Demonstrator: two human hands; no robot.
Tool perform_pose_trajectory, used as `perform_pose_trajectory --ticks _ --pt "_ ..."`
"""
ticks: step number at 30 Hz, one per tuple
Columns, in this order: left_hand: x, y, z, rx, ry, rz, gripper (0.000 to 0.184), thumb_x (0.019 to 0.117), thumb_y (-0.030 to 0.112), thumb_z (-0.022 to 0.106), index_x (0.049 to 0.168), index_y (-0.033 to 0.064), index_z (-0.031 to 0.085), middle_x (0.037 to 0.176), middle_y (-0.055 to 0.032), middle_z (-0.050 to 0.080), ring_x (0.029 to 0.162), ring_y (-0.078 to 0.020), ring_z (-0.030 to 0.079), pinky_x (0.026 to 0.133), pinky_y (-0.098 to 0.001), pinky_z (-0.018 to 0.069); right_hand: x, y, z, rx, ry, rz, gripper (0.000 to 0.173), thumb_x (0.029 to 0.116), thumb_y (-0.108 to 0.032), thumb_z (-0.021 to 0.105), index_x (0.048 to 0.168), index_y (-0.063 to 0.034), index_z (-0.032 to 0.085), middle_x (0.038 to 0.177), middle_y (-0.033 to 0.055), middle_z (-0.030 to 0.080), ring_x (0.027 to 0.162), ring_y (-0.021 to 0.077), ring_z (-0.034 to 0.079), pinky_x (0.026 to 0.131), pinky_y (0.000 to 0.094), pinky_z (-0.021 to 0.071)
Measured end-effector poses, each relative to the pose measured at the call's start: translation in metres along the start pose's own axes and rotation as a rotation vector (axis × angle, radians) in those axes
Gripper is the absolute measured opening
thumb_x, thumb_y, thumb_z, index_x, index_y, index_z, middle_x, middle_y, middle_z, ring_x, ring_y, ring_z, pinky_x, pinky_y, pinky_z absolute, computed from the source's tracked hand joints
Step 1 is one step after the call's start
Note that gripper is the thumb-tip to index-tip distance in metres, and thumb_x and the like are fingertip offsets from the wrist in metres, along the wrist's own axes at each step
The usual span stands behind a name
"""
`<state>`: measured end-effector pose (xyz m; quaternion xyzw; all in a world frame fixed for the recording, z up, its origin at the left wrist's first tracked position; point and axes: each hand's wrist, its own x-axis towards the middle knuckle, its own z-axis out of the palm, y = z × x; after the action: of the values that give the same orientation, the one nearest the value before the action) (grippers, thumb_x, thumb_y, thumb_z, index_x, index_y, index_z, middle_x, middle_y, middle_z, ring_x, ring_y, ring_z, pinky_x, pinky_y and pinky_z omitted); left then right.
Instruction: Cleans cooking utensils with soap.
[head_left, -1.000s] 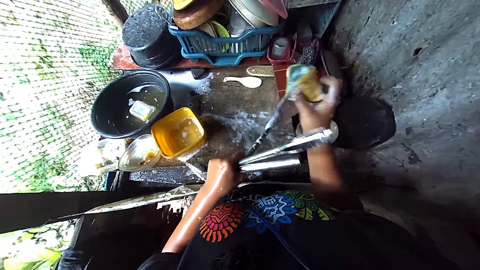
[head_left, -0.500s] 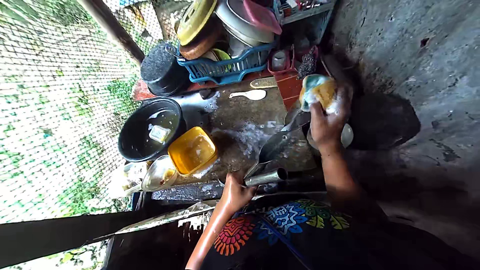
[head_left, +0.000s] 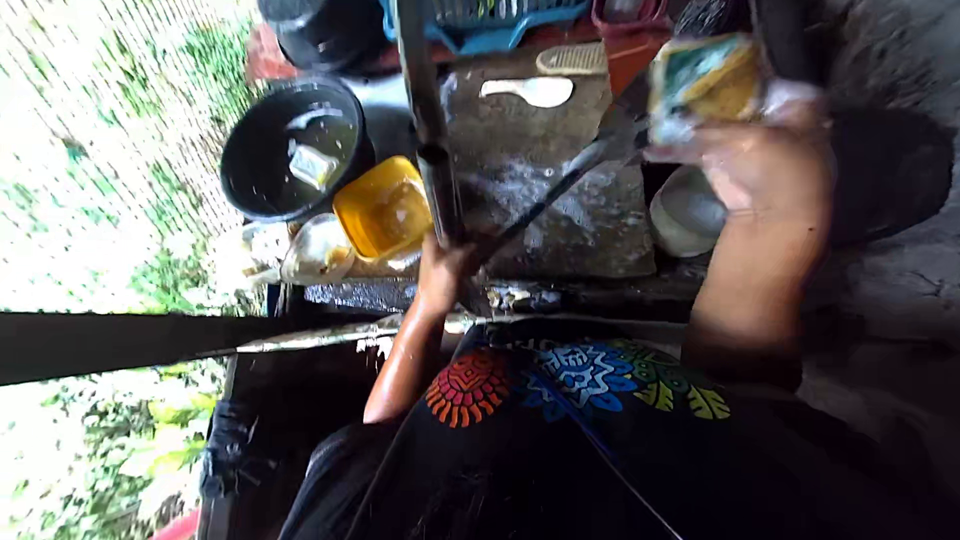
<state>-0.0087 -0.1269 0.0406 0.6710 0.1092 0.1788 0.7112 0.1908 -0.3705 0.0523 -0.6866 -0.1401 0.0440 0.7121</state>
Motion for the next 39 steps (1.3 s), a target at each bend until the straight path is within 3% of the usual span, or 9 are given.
perform_pose_trajectory --ticks 8,12,15,17,19,23,26,32,39 --pt "0.048 -0.018 -0.018 -0.494 0.235 0.320 0.050 0.1118 0.027 0.017 0.089 0.0221 0.061 0.062 0.0128 0.056 0.051 0.0012 0.049 0.049 -0.0174 0.0442 -0.025 0.038 0.031 0.370 0.118 0.568 0.017 0.0993 -0.007 0.051 0.114 -0.0129 0.056 0.096 -0.0006 0.066 0.083 0.0110 0.068 0.076 0.0294 0.0614" --pt "0.058 -0.052 -0.016 -0.559 0.260 0.260 0.055 0.1116 0.038 0.012 0.086 0.0265 0.060 0.066 0.0147 0.056 0.061 0.0003 0.053 0.062 -0.0198 0.0479 -0.032 0.074 0.063 0.495 -0.014 0.751 0.021 0.0961 0.001 0.049 0.115 -0.0054 0.057 0.093 0.0057 0.067 0.082 0.0156 0.069 0.077 0.0323 0.0626" --pt "0.053 -0.063 -0.005 -0.501 0.375 0.122 0.041 0.1130 0.039 0.020 0.116 0.0163 0.054 0.098 0.0076 0.065 0.094 -0.0031 0.063 0.091 -0.0266 0.0534 -0.031 0.091 0.081 0.407 -0.043 0.840 0.025 0.0988 -0.001 0.048 0.123 -0.0049 0.052 0.100 0.0078 0.064 0.087 0.0179 0.068 0.080 0.0342 0.0616" --pt "0.047 -0.063 -0.003 -0.384 0.293 0.170 0.055 0.1128 0.040 0.016 0.152 0.0051 0.031 0.139 0.0008 0.059 0.125 -0.0051 0.057 0.109 -0.0275 0.0452 -0.031 0.092 0.092 0.374 -0.004 0.889 0.035 0.0991 -0.001 0.049 0.134 -0.0033 0.048 0.112 0.0125 0.061 0.094 0.0215 0.067 0.081 0.0358 0.0613" --pt "0.044 -0.065 -0.004 -0.308 0.170 0.280 0.073 0.1094 0.052 0.015 0.159 -0.0013 0.010 0.156 -0.0067 0.046 0.140 -0.0100 0.048 0.118 -0.0291 0.0371 -0.031 0.094 0.099 0.346 0.000 0.905 0.036 0.0997 -0.003 0.049 0.136 -0.0033 0.047 0.115 0.0133 0.060 0.094 0.0223 0.067 0.080 0.0366 0.0613" --pt "0.036 -0.069 0.004 -0.307 0.272 0.363 0.056 0.0996 0.027 0.065 0.145 0.0043 0.040 0.111 0.0085 0.067 0.097 -0.0017 0.065 0.090 -0.0265 0.0557 -0.035 0.096 0.116 0.206 -0.124 0.907 0.033 0.1020 -0.007 0.050 0.134 -0.0006 0.050 0.108 0.0135 0.063 0.085 0.0208 0.067 0.073 0.0354 0.0599" --pt "0.035 -0.061 0.002 -0.368 0.244 0.469 0.025 0.0927 0.002 0.068 0.113 0.0164 0.071 0.093 0.0101 0.073 0.080 -0.0017 0.067 0.075 -0.0234 0.0586 -0.034 0.095 0.122 0.050 -0.368 0.878 0.025 0.1047 -0.017 0.054 0.120 0.0015 0.059 0.090 0.0097 0.069 0.072 0.0175 0.069 0.067 0.0336 0.0609" --pt "0.023 -0.052 -0.029 -0.274 0.342 0.556 0.019 0.1032 0.017 0.059 0.115 0.0269 0.070 0.077 0.0107 0.069 0.061 -0.0006 0.061 0.059 -0.0203 0.0540 0.055 0.076 0.121 -0.736 -0.571 0.318 0.043 0.0994 -0.023 0.066 0.122 0.0124 0.060 0.114 0.0330 0.064 0.106 0.0450 0.064 0.095 0.0630 0.0474" --pt "0.007 -0.054 -0.035 -0.299 0.450 0.442 0.013 0.1029 0.030 0.062 0.112 0.0262 0.071 0.070 0.0097 0.064 0.056 -0.0006 0.057 0.055 -0.0188 0.0514 0.214 0.118 0.140 -1.035 -0.527 0.101 0.052 0.0960 -0.025 0.068 0.134 0.0094 0.056 0.136 0.0345 0.056 0.129 0.0509 0.052 0.107 0.0685 0.0393"
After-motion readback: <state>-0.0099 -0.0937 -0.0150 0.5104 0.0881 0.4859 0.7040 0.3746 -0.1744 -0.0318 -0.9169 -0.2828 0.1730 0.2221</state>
